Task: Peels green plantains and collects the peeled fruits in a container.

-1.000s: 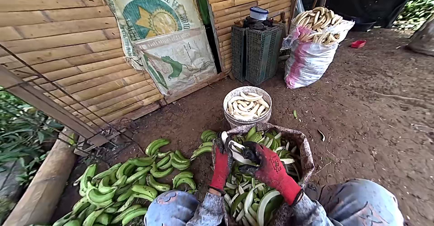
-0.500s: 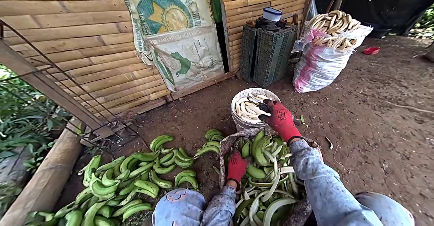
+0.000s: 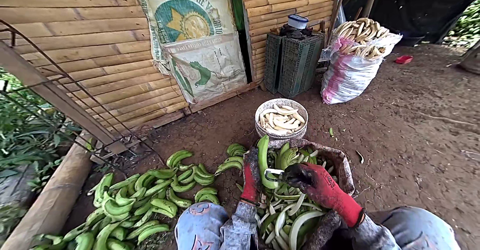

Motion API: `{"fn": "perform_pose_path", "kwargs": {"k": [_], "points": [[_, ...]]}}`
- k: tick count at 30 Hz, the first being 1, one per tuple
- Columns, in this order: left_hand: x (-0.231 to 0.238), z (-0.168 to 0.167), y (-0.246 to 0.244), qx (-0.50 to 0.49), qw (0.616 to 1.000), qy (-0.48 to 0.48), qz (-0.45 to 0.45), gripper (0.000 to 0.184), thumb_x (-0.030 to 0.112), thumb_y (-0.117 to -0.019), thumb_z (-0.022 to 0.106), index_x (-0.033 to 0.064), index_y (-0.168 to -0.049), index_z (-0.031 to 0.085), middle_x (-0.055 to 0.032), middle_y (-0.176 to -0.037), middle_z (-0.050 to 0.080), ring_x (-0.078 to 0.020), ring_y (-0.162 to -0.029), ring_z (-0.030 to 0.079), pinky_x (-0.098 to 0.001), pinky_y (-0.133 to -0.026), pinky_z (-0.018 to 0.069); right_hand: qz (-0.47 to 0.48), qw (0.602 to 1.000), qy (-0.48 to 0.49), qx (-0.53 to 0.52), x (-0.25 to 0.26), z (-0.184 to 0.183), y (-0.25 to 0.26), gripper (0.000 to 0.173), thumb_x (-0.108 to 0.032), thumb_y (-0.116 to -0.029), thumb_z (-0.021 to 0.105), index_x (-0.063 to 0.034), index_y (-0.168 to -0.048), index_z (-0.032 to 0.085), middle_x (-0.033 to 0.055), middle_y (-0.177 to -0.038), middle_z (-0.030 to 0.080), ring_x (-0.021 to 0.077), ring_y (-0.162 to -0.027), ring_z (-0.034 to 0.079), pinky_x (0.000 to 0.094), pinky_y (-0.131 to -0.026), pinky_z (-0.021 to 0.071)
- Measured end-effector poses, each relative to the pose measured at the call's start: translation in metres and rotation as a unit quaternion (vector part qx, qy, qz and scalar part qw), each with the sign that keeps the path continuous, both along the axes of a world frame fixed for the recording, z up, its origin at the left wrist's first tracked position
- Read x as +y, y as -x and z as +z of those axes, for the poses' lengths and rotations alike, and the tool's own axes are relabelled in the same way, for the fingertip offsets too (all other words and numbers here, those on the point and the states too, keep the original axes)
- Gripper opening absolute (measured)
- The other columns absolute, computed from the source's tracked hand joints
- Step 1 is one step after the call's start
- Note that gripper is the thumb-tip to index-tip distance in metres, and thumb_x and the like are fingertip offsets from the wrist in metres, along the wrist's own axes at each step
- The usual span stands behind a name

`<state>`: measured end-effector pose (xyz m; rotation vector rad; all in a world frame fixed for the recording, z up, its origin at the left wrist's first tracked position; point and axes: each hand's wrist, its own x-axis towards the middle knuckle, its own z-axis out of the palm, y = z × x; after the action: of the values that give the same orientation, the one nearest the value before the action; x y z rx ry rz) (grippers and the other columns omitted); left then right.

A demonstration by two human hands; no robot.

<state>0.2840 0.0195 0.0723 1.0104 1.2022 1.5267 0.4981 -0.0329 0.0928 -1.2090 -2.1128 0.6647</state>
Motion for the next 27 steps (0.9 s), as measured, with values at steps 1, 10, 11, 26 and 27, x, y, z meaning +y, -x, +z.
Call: {"fn": "perform_pose_path", "kwargs": {"k": [1, 10, 11, 26, 27], "points": [[-0.001, 0.0, 0.0, -0.004, 1.0, -0.002, -0.015, 0.041, 0.025, -0.1125, 0.032, -0.002, -0.131, 0.058, -0.0125, -0.104, 0.067, -0.0144, -0.084, 0.066, -0.0318, -0.077, 0.0582, 0.015, 0.999, 0.002, -0.032, -0.003, 0.0, 0.002, 0.032, -0.033, -0.0951, 0.067, -0.0157, -0.122, 0.073, 0.0089, -0.109, 0.072, 0.0228, -0.104, 0.069, 0.044, -0.094, 0.0544], [-0.053, 0.014, -0.026, 0.092, 0.992, 0.018, -0.081, 0.04, 0.017, -0.1084, 0.045, -0.0067, -0.139, 0.052, -0.0183, -0.131, 0.061, -0.012, -0.116, 0.06, -0.0275, -0.102, 0.0474, -0.265, 0.96, -0.054, -0.065, 0.043, 0.005, -0.003, 0.043, -0.015, -0.0915, 0.068, -0.0011, -0.132, 0.066, 0.0324, -0.128, 0.062, 0.0506, -0.119, 0.061, 0.0622, -0.097, 0.0491], [-0.052, 0.009, -0.027, 0.07, 0.993, 0.027, -0.089, 0.04, 0.018, -0.1062, 0.051, -0.0053, -0.138, 0.054, -0.0156, -0.126, 0.065, -0.0104, -0.109, 0.064, -0.026, -0.096, 0.0519, -0.292, 0.955, -0.048, -0.038, 0.047, 0.006, -0.009, 0.042, -0.015, -0.0931, 0.066, 0.0006, -0.132, 0.065, 0.0315, -0.126, 0.063, 0.0485, -0.117, 0.062, 0.0606, -0.097, 0.05], [-0.035, -0.013, -0.005, -0.041, 0.984, 0.068, -0.158, 0.044, 0.028, -0.1126, 0.027, -0.0032, -0.135, 0.049, -0.0125, -0.1, 0.067, -0.0185, -0.081, 0.069, -0.036, -0.073, 0.0619, -0.234, 0.97, -0.058, -0.013, 0.027, 0.011, -0.009, 0.037, -0.017, -0.0933, 0.065, -0.0028, -0.127, 0.068, 0.0251, -0.117, 0.068, 0.0405, -0.11, 0.067, 0.0565, -0.094, 0.0524], [-0.028, -0.014, -0.003, -0.022, 0.993, 0.039, -0.106, 0.044, 0.026, -0.1123, 0.029, -0.0035, -0.138, 0.049, -0.0139, -0.109, 0.067, -0.0178, -0.091, 0.069, -0.0354, -0.082, 0.0599, -0.196, 0.98, -0.043, 0.009, 0.015, 0.007, -0.004, 0.036, -0.02, -0.0937, 0.065, -0.0056, -0.127, 0.07, 0.0205, -0.116, 0.07, 0.0348, -0.107, 0.068, 0.0527, -0.095, 0.0536]]}}
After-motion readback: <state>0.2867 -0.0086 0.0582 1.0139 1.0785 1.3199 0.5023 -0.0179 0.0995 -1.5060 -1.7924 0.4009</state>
